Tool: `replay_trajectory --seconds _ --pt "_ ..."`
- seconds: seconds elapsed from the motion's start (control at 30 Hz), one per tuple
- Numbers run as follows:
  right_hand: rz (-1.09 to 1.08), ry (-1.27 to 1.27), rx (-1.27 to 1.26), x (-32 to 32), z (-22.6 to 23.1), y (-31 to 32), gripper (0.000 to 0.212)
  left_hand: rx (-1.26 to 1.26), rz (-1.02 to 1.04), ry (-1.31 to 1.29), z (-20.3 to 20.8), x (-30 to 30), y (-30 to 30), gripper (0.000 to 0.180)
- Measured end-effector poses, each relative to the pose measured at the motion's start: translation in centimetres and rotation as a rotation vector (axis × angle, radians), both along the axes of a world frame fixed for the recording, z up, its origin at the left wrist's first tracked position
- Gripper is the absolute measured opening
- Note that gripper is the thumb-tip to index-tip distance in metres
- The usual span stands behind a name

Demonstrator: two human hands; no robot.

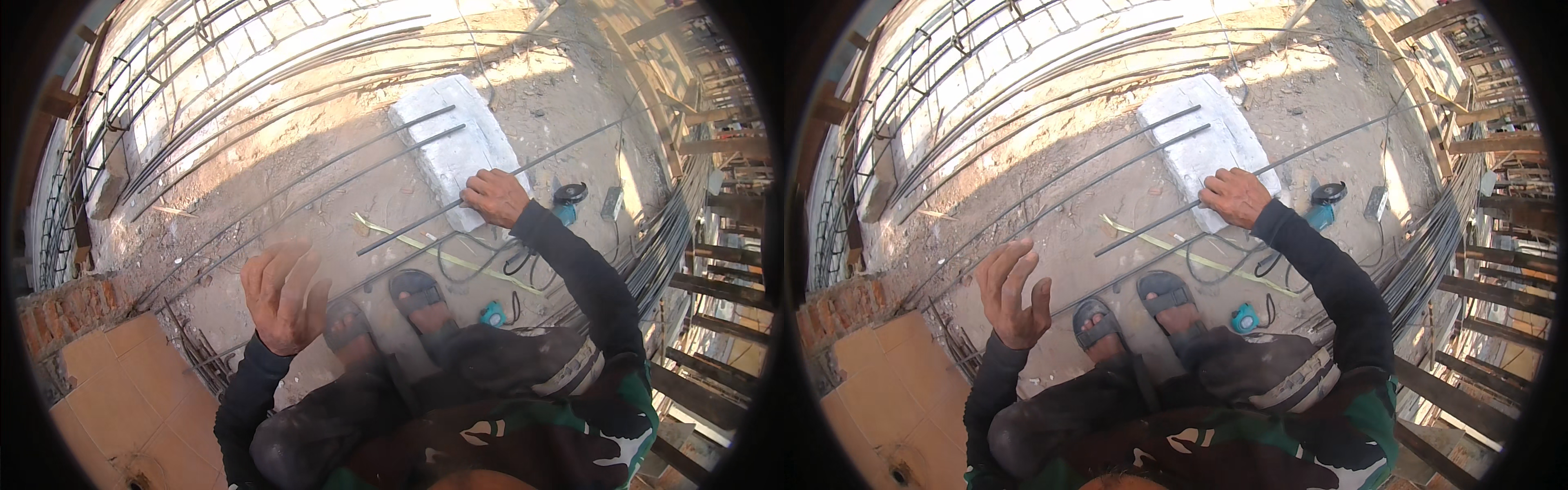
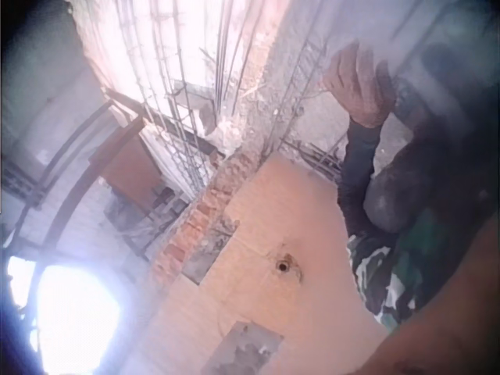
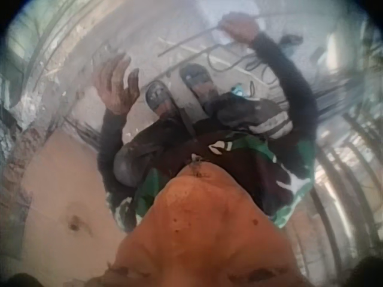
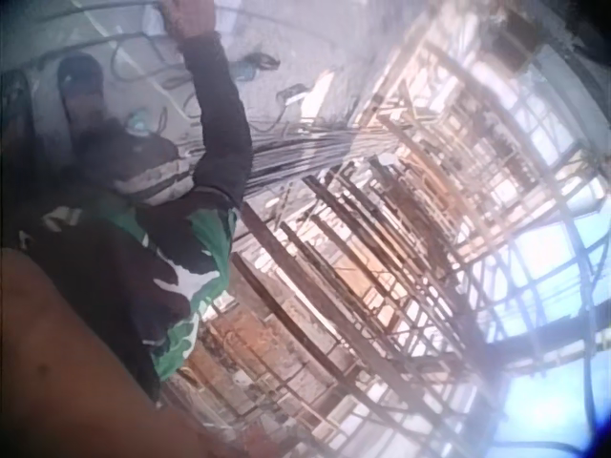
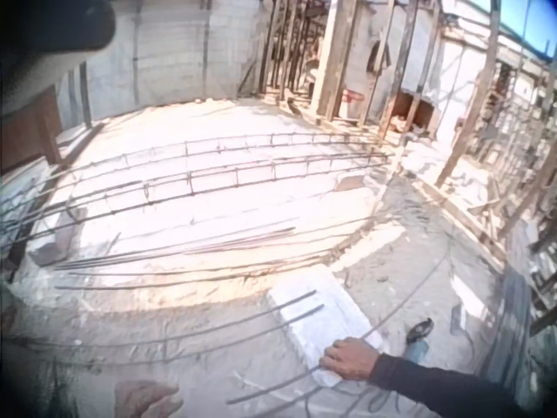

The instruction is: The person measures a metal rod with a yellow tape measure and then cuts through several metal rods using a hand-held angle grinder, creating sparks.

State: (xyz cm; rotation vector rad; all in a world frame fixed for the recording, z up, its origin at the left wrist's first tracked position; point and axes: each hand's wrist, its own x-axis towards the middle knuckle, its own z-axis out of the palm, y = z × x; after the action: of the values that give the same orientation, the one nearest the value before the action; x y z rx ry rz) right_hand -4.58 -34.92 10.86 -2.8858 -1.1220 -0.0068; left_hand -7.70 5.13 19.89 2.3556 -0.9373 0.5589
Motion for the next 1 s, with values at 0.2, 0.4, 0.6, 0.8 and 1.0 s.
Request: replay_trajectory --seconds 0.2,0.4,0.6,0.8,1.0 --pt "0.140 0.104 0.197 -0.4 -3.6 12.1 0.013 0.138 -0.172 0.227 -2.6 -0.9 -4.0 0.059" --pt "0.238 0.104 0.207 -1.1 -8.4 17.6 0.014 0.428 0.003 0.427 -11.9 -2.6 -3.0 0.058" --pt "0.177 0.220 0.266 -1.1 -8.2 16.9 0.014 0.369 0.014 0.514 -16.1 -3.2 -2.3 0.048" --pt "0.154 0.371 0.226 -2.8 -7.4 16.4 0.017 0.287 -0.112 0.678 -17.3 -2.9 -1.8 0.026" --pt "0.145 0.382 0.241 -4.0 -7.2 14.2 0.018 0.256 -0.172 0.902 -17.2 -4.5 -1.7 0.028"
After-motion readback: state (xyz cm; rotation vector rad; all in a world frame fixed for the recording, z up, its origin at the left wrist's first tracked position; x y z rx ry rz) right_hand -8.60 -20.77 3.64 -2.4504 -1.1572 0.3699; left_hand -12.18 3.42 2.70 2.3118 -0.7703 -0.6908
